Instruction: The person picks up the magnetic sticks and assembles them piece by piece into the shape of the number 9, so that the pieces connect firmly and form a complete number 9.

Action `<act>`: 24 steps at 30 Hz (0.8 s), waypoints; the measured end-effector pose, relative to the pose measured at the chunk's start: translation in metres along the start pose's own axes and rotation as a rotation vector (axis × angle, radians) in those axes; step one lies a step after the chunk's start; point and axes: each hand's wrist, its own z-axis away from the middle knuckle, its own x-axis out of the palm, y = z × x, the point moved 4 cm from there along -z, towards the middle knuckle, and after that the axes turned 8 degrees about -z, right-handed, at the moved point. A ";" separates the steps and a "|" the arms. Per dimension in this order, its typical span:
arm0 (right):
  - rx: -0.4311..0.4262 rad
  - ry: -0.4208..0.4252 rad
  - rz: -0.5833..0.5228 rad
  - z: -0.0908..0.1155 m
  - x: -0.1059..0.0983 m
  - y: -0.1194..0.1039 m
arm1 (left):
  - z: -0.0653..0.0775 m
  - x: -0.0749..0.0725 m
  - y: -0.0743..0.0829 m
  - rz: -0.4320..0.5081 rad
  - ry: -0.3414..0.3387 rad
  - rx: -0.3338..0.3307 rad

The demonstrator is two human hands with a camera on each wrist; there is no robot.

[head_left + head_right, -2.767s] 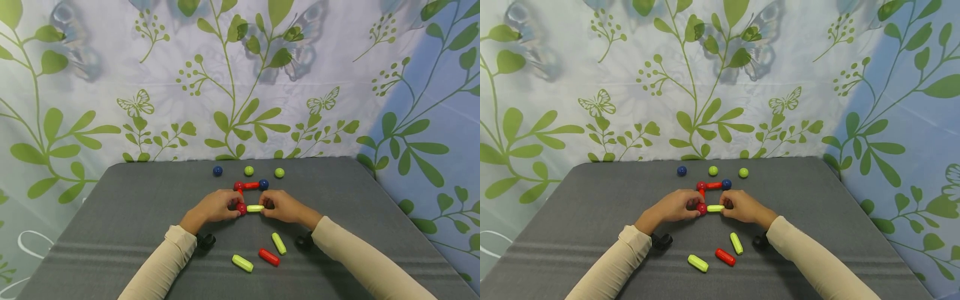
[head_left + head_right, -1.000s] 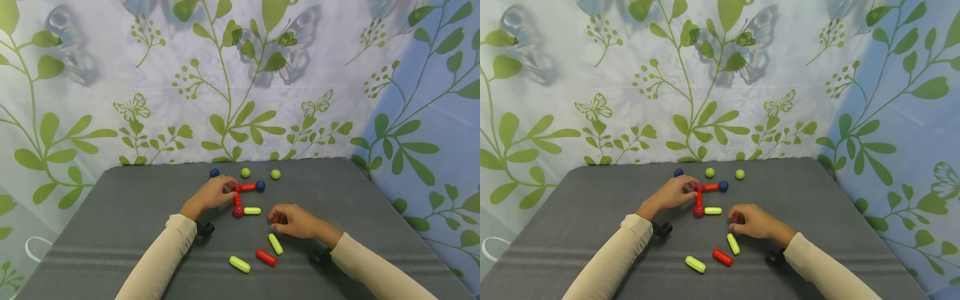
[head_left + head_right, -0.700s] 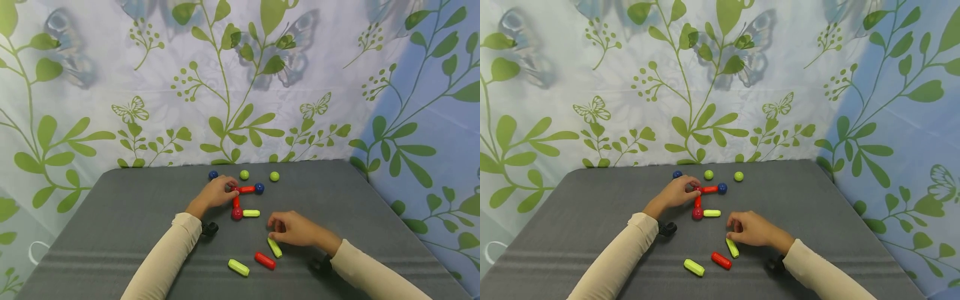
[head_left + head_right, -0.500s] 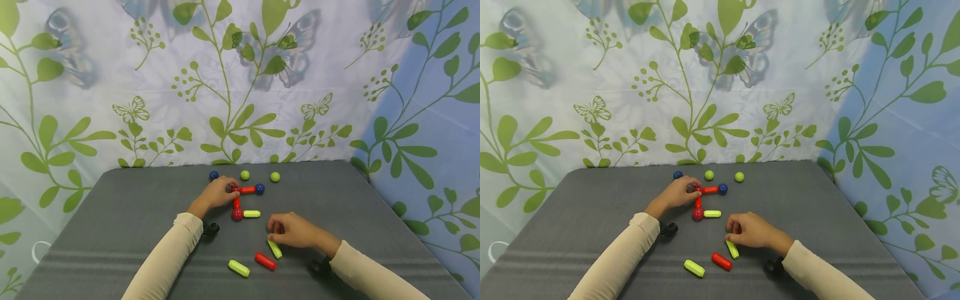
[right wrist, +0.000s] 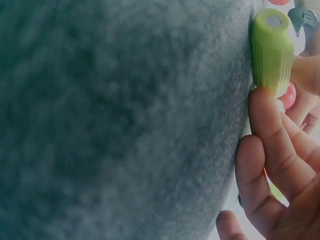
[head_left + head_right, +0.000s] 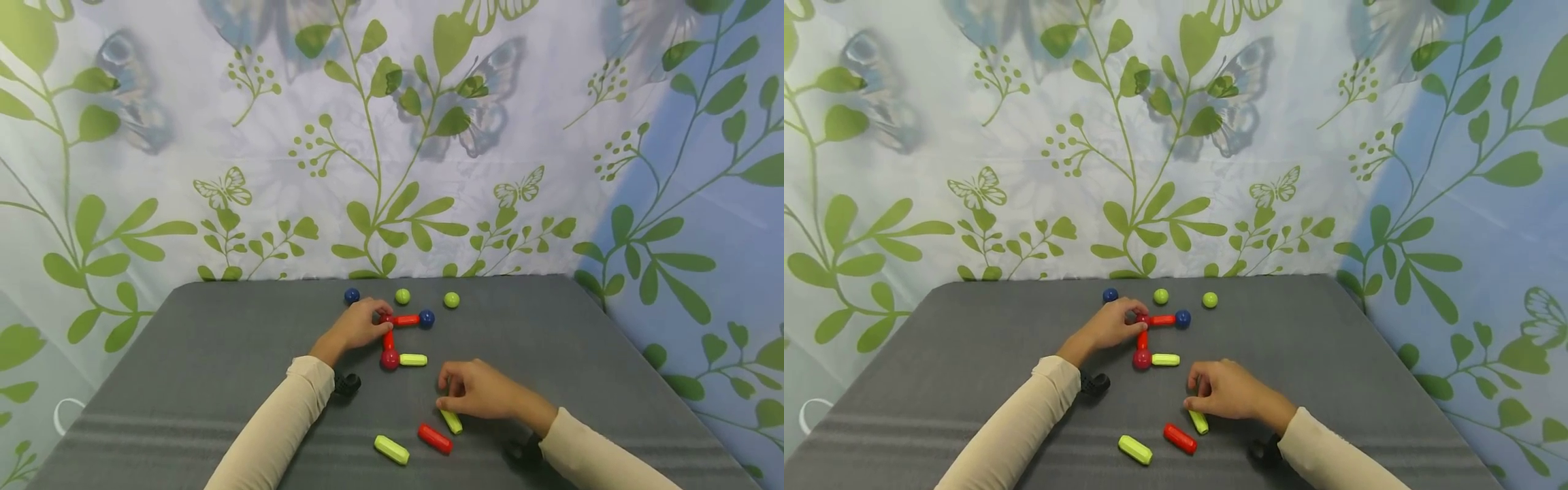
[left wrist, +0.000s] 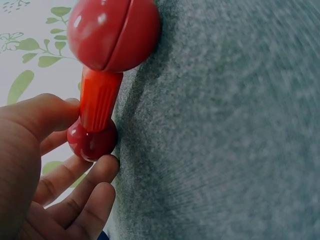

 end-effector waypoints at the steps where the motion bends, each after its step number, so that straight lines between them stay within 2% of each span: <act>1: 0.002 -0.001 0.002 0.000 0.001 -0.001 | 0.000 0.000 0.000 0.004 -0.002 -0.003; 13: 0.020 0.008 -0.003 -0.002 0.002 -0.005 | -0.001 0.001 0.004 -0.010 0.032 -0.025; 24: 0.037 0.015 0.007 -0.002 0.000 -0.005 | 0.000 -0.001 0.006 -0.001 0.027 -0.062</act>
